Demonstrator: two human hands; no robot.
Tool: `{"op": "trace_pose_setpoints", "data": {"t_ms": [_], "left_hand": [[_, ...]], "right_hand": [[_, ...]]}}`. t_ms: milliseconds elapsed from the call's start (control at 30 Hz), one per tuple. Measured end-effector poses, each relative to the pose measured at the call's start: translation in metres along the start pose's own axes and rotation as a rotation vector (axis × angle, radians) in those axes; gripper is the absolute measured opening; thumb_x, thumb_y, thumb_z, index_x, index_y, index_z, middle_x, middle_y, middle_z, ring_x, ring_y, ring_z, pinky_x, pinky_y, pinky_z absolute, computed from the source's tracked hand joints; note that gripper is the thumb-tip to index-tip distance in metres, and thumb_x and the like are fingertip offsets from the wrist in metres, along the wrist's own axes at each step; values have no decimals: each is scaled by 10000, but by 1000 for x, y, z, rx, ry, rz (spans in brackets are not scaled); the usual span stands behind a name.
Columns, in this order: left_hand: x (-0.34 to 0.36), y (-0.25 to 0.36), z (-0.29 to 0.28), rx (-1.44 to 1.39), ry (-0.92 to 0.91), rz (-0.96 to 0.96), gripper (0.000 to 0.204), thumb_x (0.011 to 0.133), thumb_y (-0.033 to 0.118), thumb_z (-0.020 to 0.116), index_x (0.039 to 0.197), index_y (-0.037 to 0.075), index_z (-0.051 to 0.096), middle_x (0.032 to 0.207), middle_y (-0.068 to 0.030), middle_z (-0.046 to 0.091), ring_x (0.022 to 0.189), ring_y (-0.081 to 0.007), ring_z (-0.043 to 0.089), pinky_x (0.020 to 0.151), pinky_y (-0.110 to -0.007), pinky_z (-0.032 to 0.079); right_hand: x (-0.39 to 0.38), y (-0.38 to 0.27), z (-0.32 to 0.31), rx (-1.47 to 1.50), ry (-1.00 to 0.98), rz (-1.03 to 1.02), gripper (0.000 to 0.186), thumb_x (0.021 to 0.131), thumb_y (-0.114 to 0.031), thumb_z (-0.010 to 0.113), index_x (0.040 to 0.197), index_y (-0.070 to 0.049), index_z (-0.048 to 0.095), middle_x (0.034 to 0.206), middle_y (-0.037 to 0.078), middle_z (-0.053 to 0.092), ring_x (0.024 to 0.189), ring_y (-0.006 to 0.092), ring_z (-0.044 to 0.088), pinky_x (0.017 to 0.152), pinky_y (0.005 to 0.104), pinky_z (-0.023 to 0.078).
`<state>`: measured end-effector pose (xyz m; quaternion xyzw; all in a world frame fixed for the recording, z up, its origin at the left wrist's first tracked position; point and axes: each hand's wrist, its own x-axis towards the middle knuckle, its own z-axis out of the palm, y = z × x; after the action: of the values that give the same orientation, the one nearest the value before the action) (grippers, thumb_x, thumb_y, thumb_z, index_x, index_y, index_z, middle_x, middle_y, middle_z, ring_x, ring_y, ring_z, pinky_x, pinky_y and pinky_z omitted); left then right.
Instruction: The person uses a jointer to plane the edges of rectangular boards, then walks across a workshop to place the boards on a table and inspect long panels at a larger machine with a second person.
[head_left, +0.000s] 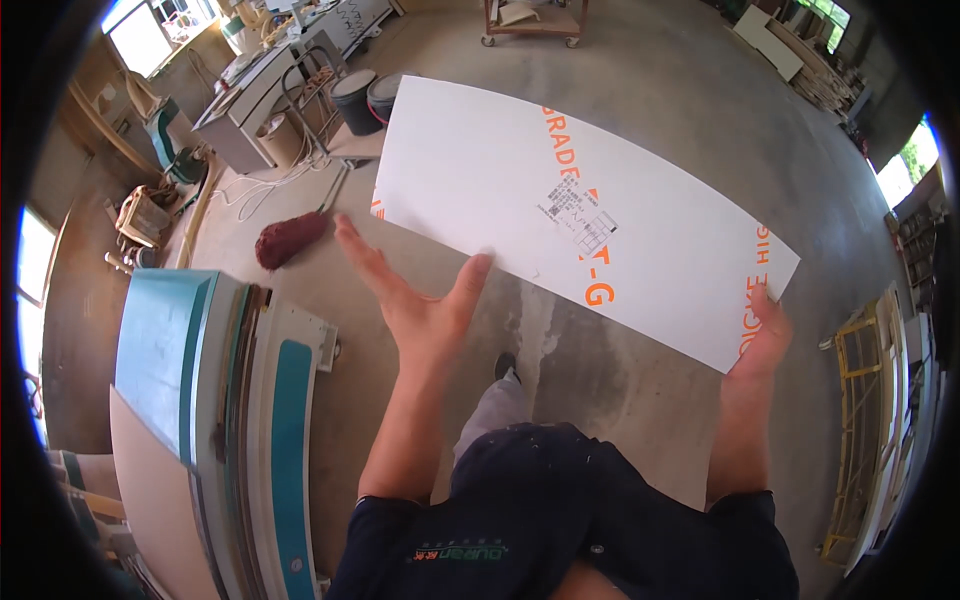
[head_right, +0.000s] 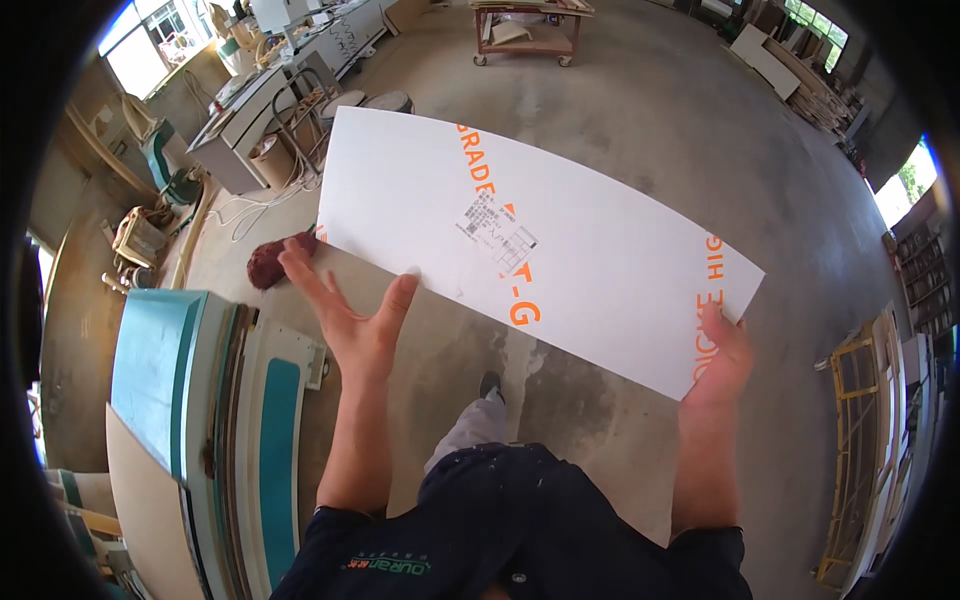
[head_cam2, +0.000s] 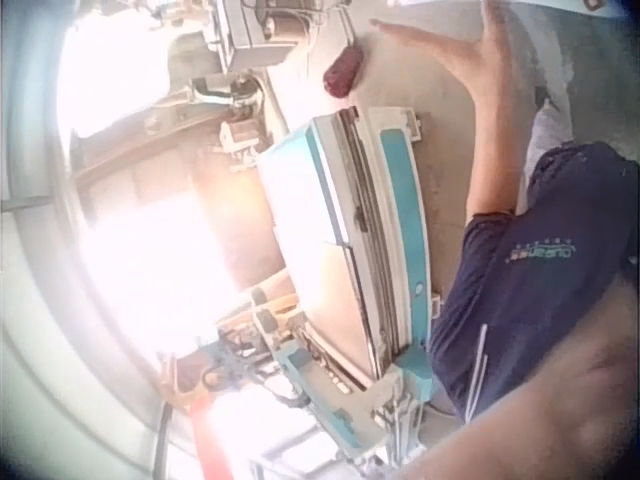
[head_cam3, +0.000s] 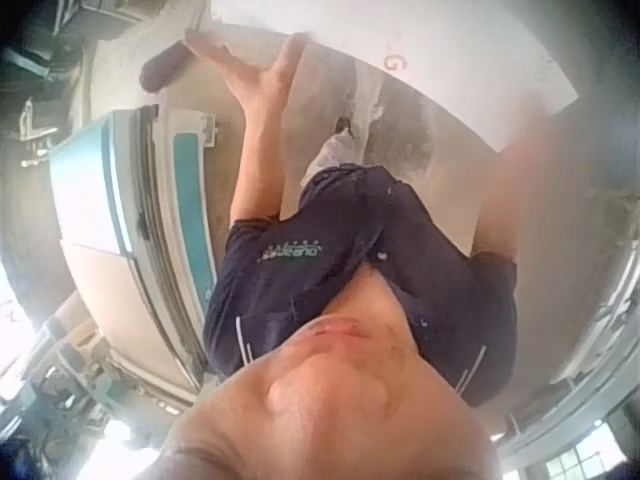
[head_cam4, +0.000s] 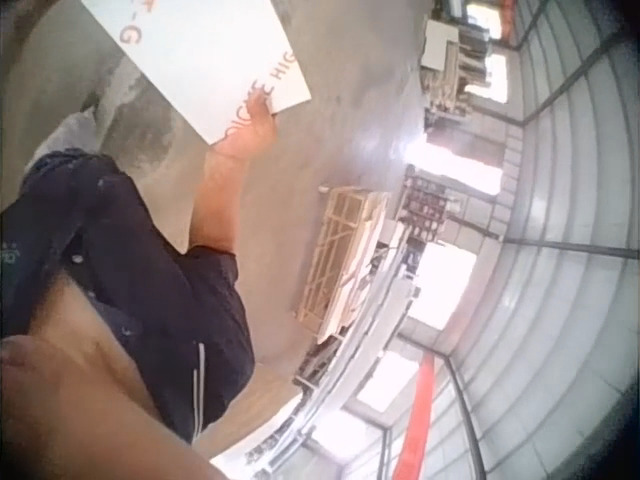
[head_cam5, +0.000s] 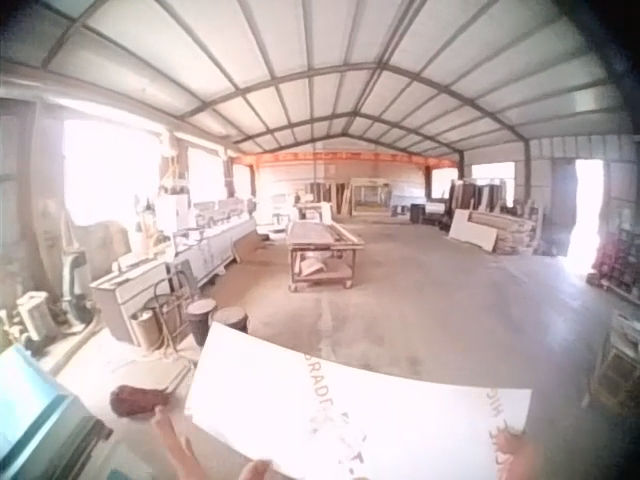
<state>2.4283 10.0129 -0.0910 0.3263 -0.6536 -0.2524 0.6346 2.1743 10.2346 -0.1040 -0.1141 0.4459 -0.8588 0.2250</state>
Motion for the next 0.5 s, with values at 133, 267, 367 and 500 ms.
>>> {"op": "trace_pose_setpoints", "data": {"t_ms": [133,267,367,500], "left_hand": [[114,-43,111,370,-353,436,925,730,306,862,1498,15,436,1654,-275,211,1543,-507,97,1207,-636,120],[218,-77,237,288,-493,355,825,728,312,847,1420,2,524,1653,-289,194,1541,-516,91,1203,-641,125],[273,-107,318,270,-508,381,849,717,325,856,1420,-6,517,1655,-307,151,1532,-537,85,1208,-624,147],[347,-156,420,432,-415,311,902,692,330,878,1434,-15,498,1646,-342,99,1524,-550,88,1206,-606,193]], "right_hand": [[150,-1,44,25,-123,-16,538,909,-191,646,1386,28,530,1284,123,643,1165,260,620,1026,407,467],[285,14,80,51,28,-69,609,914,-251,639,1439,24,501,1360,147,615,1225,290,602,1056,431,456],[376,34,90,67,64,-89,609,920,-257,631,1444,23,497,1370,155,603,1232,297,594,1061,434,450],[539,71,115,163,-85,-59,584,947,-266,606,1437,33,498,1357,149,605,1231,290,592,1057,427,448]]}}
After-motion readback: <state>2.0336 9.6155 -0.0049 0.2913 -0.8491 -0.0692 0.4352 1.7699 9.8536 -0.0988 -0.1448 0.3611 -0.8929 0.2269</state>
